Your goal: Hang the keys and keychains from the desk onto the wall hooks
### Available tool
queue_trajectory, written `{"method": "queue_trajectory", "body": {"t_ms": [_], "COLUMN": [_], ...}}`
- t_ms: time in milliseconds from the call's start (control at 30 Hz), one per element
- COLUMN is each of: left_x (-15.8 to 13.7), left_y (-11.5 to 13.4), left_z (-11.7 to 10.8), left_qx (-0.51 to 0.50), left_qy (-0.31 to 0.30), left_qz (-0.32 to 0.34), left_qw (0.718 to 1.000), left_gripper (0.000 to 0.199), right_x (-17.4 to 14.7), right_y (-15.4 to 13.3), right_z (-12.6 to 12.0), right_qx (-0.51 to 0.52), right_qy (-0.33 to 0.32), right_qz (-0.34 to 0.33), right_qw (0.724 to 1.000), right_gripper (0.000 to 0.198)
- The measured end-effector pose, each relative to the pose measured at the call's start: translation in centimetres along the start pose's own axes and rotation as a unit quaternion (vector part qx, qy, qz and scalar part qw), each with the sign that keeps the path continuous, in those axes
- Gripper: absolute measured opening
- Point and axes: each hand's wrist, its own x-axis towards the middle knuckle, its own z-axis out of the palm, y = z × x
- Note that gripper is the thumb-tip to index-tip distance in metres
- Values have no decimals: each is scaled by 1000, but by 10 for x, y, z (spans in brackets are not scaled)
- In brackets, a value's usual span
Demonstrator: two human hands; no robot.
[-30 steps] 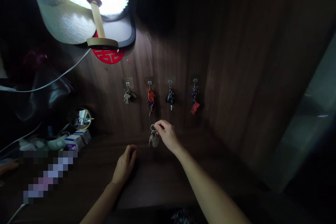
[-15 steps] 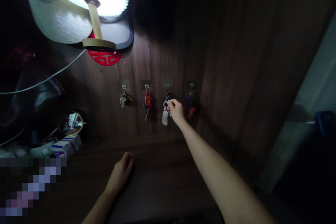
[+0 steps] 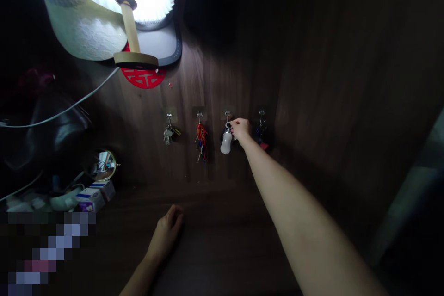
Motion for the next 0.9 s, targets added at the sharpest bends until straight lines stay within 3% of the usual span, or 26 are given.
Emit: {"method": "queue_trajectory", "body": {"t_ms": [200, 500, 633, 900], "left_x": [0, 1, 0, -3], "left_y": [2, 3, 1, 4], "left_z": [-1, -3, -2, -4], "left_qx": [4, 11, 18, 54], "left_qy": [3, 4, 4, 1], "left_qz": [-1, 1, -5, 1], "left_qw": [1000, 1000, 1000, 999], "left_gripper": [14, 14, 13, 15], "right_x": [-4, -42, -88, -219], "right_y": [7, 28, 51, 113], "right_z": [1, -13, -22, -44], "right_qx": [-8, 48, 70, 52], "right_qy": [1, 20, 18, -138], "right_qz": [-4, -61, -57, 77], "right_qw": [1000, 997, 996, 986], "right_gripper": [9, 33, 35, 42]}}
